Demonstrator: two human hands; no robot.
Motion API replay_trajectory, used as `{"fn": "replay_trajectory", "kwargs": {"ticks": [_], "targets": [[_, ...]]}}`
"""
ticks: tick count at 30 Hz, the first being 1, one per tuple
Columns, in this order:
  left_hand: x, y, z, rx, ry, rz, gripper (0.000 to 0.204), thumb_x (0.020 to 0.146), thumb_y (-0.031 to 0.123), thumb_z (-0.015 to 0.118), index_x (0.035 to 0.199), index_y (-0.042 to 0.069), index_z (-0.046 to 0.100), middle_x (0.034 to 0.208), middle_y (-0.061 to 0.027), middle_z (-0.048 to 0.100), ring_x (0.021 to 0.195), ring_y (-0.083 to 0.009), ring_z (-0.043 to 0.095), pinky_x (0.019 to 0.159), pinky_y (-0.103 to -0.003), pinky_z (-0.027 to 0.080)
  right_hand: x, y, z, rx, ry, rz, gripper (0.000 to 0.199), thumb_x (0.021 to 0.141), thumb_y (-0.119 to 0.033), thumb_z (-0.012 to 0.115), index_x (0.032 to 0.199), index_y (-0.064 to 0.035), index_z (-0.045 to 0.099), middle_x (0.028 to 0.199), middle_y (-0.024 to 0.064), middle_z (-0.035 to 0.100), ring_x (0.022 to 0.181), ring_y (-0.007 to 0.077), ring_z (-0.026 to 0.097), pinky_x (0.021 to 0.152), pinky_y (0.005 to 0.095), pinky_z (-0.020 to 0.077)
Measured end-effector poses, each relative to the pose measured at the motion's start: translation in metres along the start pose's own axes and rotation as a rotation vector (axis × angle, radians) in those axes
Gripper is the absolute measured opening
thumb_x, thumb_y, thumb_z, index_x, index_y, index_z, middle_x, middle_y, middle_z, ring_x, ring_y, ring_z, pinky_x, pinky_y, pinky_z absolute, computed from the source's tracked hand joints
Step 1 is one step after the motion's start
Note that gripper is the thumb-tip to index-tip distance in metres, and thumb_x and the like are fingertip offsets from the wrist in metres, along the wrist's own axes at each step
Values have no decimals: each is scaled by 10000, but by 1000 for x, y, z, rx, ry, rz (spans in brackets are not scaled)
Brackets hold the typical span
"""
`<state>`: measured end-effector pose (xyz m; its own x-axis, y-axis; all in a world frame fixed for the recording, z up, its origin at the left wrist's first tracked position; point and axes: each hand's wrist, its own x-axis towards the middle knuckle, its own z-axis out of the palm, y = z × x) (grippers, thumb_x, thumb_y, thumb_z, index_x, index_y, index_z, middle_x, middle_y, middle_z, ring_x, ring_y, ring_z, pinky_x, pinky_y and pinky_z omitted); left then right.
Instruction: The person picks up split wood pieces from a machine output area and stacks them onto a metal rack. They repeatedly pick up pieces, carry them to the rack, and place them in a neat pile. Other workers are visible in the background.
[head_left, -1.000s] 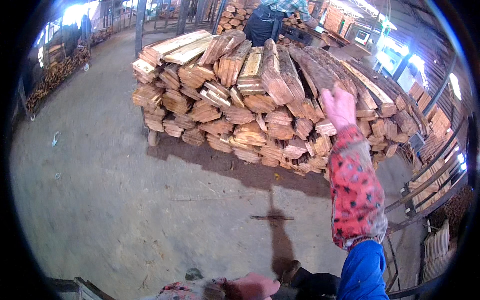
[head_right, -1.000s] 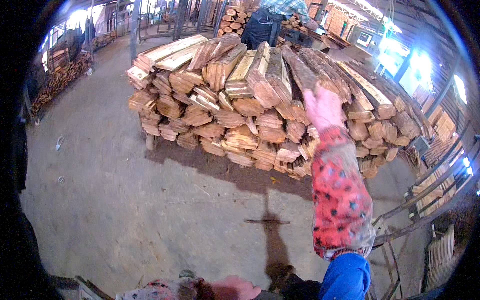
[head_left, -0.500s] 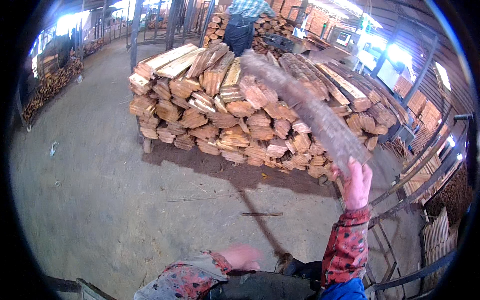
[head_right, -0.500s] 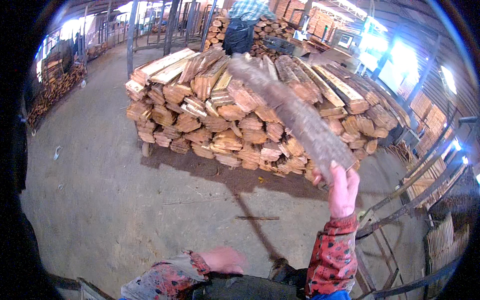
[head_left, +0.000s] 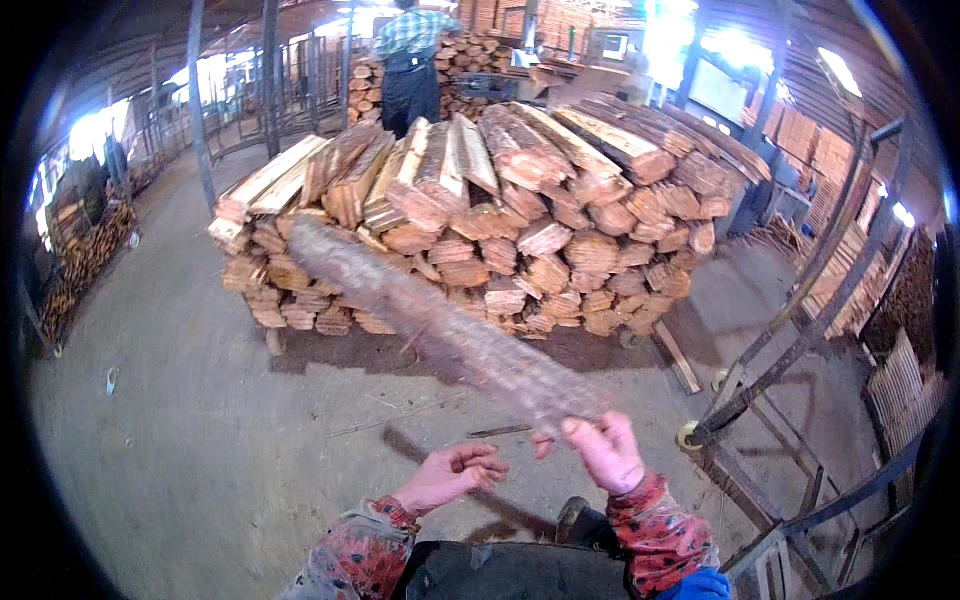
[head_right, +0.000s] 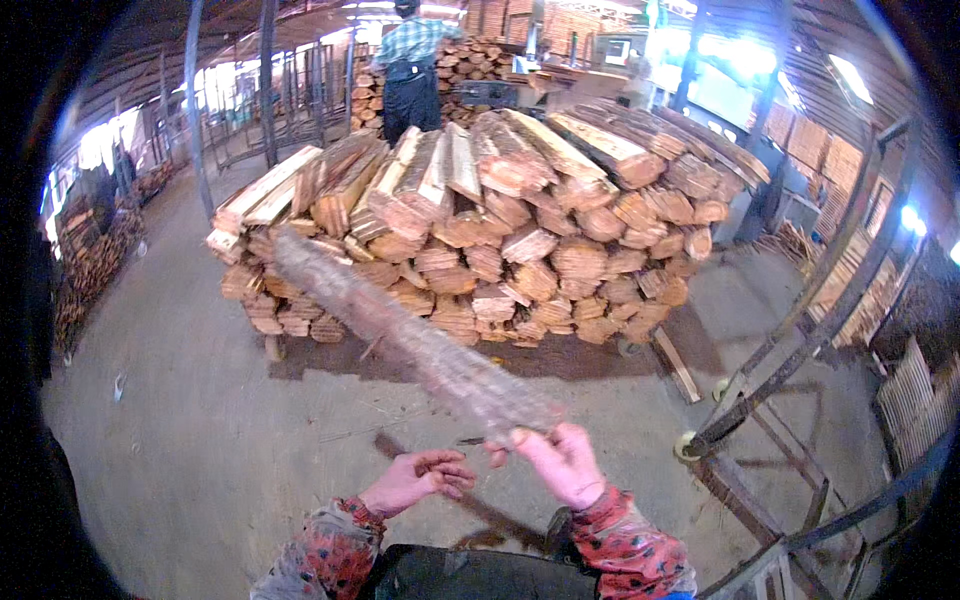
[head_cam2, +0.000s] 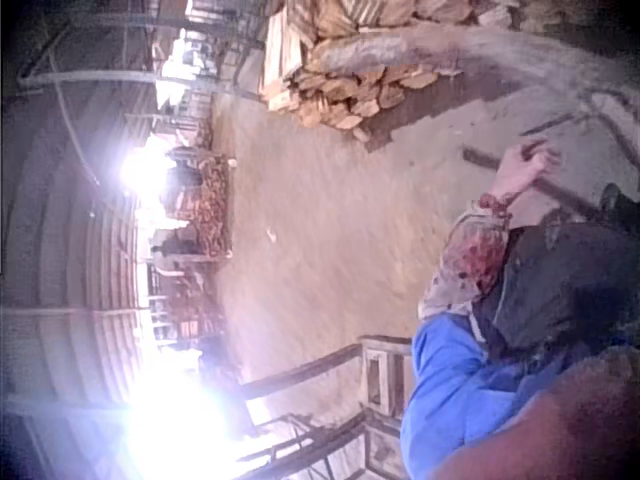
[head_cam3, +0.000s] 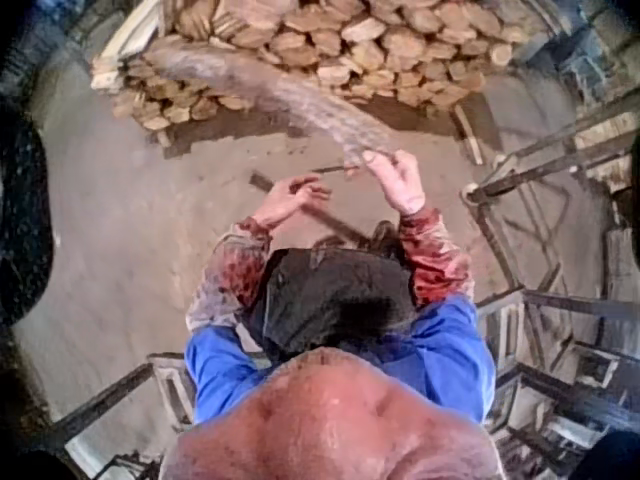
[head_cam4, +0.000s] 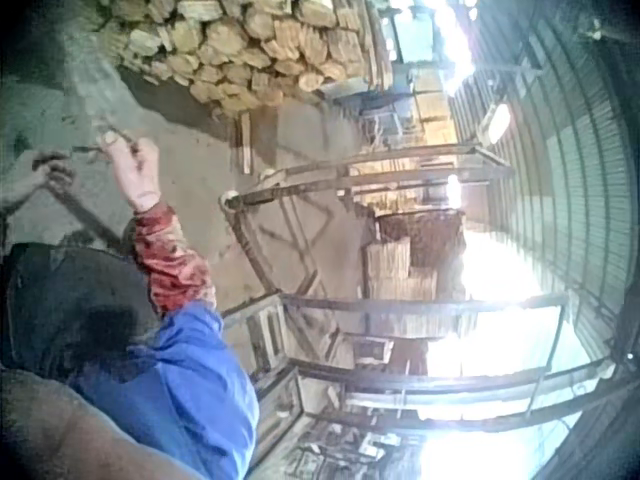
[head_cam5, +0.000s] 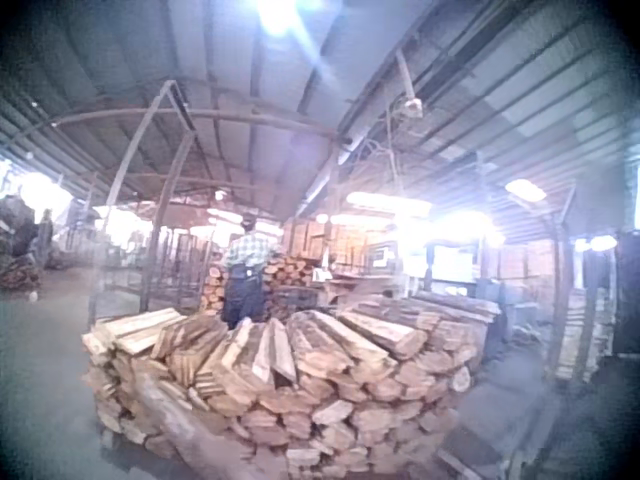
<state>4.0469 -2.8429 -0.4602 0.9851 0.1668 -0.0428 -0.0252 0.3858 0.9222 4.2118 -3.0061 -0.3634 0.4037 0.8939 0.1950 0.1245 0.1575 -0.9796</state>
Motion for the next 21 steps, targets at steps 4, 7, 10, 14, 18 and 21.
{"fn": "replay_trajectory", "kwargs": {"ticks": [4,7,10,14,18,21], "targets": [[5,9,1,-193,-66,190,589,861,403,549,1217,-43,402,1166,-164,526,1053,-252,528,894,-392,432,-2,1,23,-84,-112,-39,210,906,-123,503,1028,22,592,917,69,649,847,128,583,786,287,467],[5,27,17,-218,-21,234,738,784,591,536,1190,-20,445,1126,-142,556,991,-242,541,881,-416,415,-1,27,23,114,-232,12,204,908,-129,505,1031,7,596,949,54,627,879,138,576,812,287,451],[0,25,14,-275,125,254,932,644,716,540,1270,42,391,1215,-101,508,1105,-253,489,949,-429,361,-3,38,29,125,-318,17,224,913,-137,500,1065,8,577,1017,62,603,917,148,572,849,307,442],[-7,40,10,-293,49,287,940,661,695,559,1304,48,328,1259,-170,454,1180,-312,426,992,-476,323,-6,50,46,213,-371,89,275,913,-201,514,1104,-8,556,965,33,622,877,109,576,825,265,446],[-11,48,12,-308,95,303,864,725,624,571,1302,34,315,1247,-196,447,1178,-343,421,988,-479,327,-4,59,52,182,-404,184,269,905,-207,522,1078,-12,590,965,40,637,867,97,584,816,261,457],[-14,49,11,-306,176,306,777,781,539,575,1295,18,314,1226,-201,457,1162,-339,437,981,-475,338,0,67,58,196,-442,218,279,897,-245,532,1044,-22,613,897,27,645,789,83,587,741,243,470]]}}
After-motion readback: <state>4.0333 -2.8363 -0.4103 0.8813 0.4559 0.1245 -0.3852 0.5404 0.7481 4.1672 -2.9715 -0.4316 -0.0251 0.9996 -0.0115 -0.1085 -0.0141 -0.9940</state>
